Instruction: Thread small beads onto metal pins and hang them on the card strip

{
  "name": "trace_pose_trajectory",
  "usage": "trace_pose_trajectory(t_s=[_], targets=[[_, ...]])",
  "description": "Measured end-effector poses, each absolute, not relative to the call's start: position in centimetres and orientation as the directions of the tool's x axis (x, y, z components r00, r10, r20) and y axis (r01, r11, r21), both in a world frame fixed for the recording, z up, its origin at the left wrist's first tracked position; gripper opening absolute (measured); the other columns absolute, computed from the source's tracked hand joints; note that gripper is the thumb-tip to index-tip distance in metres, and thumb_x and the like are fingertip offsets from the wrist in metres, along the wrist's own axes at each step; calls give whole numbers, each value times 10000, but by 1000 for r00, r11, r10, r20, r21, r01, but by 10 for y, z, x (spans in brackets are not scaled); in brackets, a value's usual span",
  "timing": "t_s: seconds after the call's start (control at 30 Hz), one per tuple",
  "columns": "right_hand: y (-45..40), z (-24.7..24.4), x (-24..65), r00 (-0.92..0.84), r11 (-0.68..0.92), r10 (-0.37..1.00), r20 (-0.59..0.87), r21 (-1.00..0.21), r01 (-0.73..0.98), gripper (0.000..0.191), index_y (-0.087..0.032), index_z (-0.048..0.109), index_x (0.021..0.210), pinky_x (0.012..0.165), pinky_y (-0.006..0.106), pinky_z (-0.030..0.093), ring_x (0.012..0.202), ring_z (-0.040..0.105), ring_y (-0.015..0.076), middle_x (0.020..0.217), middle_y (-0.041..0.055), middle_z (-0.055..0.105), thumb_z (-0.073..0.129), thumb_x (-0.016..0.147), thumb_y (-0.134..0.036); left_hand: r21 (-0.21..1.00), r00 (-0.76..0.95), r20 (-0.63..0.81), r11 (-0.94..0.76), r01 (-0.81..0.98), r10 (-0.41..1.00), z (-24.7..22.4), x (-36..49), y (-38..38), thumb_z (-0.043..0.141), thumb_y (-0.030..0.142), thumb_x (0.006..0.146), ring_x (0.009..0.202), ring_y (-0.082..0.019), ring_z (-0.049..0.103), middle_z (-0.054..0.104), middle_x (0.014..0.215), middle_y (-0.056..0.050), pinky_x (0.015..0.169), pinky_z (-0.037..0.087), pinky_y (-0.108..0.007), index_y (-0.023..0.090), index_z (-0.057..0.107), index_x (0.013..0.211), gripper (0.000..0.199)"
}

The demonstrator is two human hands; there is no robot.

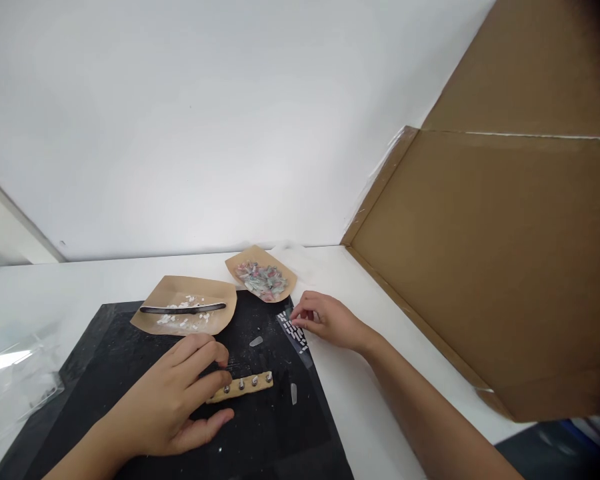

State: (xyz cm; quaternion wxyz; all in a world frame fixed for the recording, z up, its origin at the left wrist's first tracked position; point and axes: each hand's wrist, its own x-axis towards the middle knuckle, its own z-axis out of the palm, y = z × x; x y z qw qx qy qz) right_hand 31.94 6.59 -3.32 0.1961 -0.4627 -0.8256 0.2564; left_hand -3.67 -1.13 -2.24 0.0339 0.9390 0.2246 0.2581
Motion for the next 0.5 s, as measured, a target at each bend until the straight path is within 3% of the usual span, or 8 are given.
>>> trace_pose_trajectory(t_s=[0.27,0.5], targets=[[70,-46,320,-491,408,871,28,-598,690,217,-276,778,1115,744,281,498,834,649,186,967,33,679,775,928,-387,182,766,473,-899,397,435,-23,-36,-10,692,240,879,1040,-285,557,601,1088,-123,960,474,-447,176,667,1080,213],[68,-43,318,-500,404,866,2,-593,696,94,-258,785,1008,759,284,494,852,654,183,989,38,676,746,942,-314,185,764,472,-897,402,440,-21,-36,-10,695,246,876,1041,-281,558,601,1088,-121,961,463,-433,172,663,1080,219]])
